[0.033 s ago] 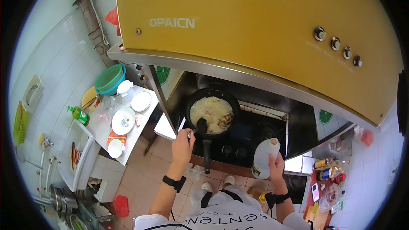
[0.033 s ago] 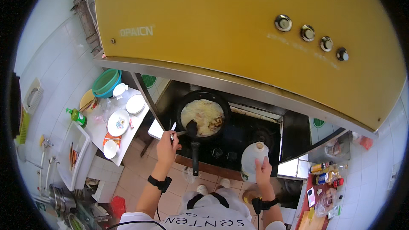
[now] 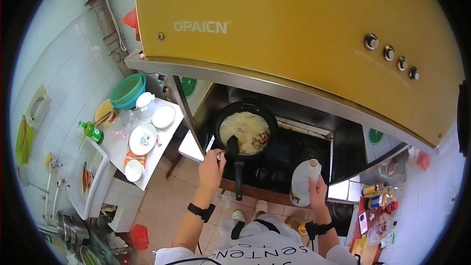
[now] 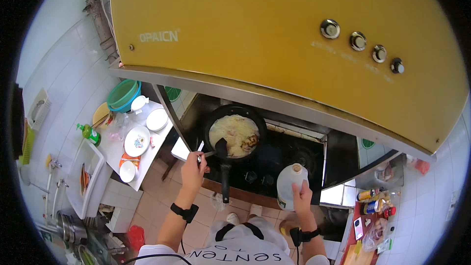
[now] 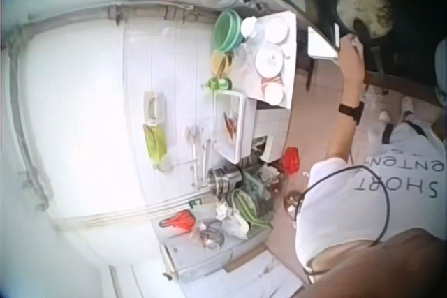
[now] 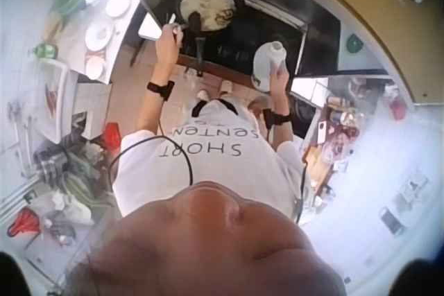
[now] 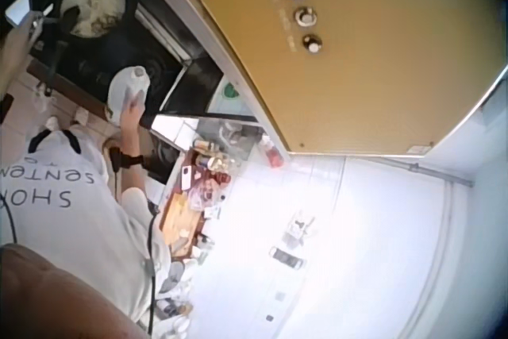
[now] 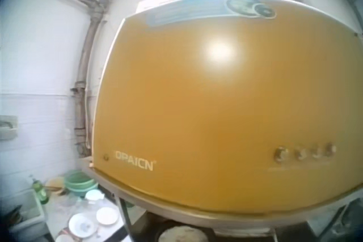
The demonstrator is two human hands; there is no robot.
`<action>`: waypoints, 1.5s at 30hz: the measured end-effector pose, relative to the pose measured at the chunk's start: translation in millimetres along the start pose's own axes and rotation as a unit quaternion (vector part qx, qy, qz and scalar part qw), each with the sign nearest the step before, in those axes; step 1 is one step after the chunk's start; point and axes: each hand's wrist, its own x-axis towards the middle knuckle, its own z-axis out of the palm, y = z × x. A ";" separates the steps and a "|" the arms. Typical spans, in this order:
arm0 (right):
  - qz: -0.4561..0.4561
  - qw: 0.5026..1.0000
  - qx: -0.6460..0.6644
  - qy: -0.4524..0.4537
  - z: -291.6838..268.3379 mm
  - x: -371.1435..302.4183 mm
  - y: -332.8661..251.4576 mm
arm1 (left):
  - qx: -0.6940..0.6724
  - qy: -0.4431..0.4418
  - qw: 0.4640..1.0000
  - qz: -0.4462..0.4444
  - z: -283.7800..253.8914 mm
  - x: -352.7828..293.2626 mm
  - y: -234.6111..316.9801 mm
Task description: The person stirs a large pan of noodles and broth with a spatula, then pours liquid from a plastic jug into the pan and adds contents from a small pouch.
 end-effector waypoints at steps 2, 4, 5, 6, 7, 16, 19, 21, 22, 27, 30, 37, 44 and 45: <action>-0.022 0.994 -0.070 -0.076 8.2 10.9 -18.1 | -0.007 0.004 1.000 -0.018 -3.8 -4.0 -4.0; -0.044 0.993 -0.071 -0.088 17.8 23.4 -19.4 | -0.045 0.045 0.997 -0.048 -7.0 -6.3 0.0; -0.069 0.989 -0.070 -0.107 22.9 28.9 -17.2 | -0.041 0.046 0.997 -0.051 -11.7 -8.9 4.3; -0.098 0.985 -0.069 -0.125 27.5 36.9 -18.6 | -0.058 0.056 0.994 -0.080 -17.6 -9.3 11.1; -0.096 0.983 -0.063 -0.143 31.6 42.2 -25.8 | -0.073 0.065 0.989 -0.110 -21.4 -10.5 14.9; -0.158 0.936 -0.144 -0.278 82.8 85.8 -59.9 | -0.078 0.131 0.968 -0.199 -35.7 -43.0 6.7; -0.124 0.929 -0.170 -0.304 102.9 103.8 -48.1 | -0.082 0.155 0.963 -0.204 -34.4 -56.7 -5.6; -0.127 0.924 -0.183 -0.312 112.3 112.8 -46.9 | -0.086 0.161 0.962 -0.205 -36.2 -66.5 -7.6; -0.129 0.919 -0.195 -0.318 116.6 116.6 -48.0 | -0.083 0.154 0.959 -0.222 -37.8 -71.0 -6.1; -0.139 0.885 -0.239 -0.374 135.9 132.1 -34.3 | -0.105 0.131 0.950 -0.263 -33.5 -98.8 -8.4; -0.146 0.868 -0.251 -0.402 145.2 138.3 -26.8 | -0.097 0.124 0.955 -0.250 -32.6 -107.9 -11.5; -0.159 0.826 -0.306 -0.446 158.7 151.1 -13.9 | -0.111 0.120 0.959 -0.230 -33.6 -112.5 -14.0; -0.179 0.787 -0.351 -0.474 173.6 167.7 -1.4 | -0.128 0.109 0.957 -0.235 -38.1 -108.7 -9.3; -0.181 0.780 -0.356 -0.482 175.0 168.7 -2.4 | -0.128 0.109 0.957 -0.235 -37.5 -110.0 -11.0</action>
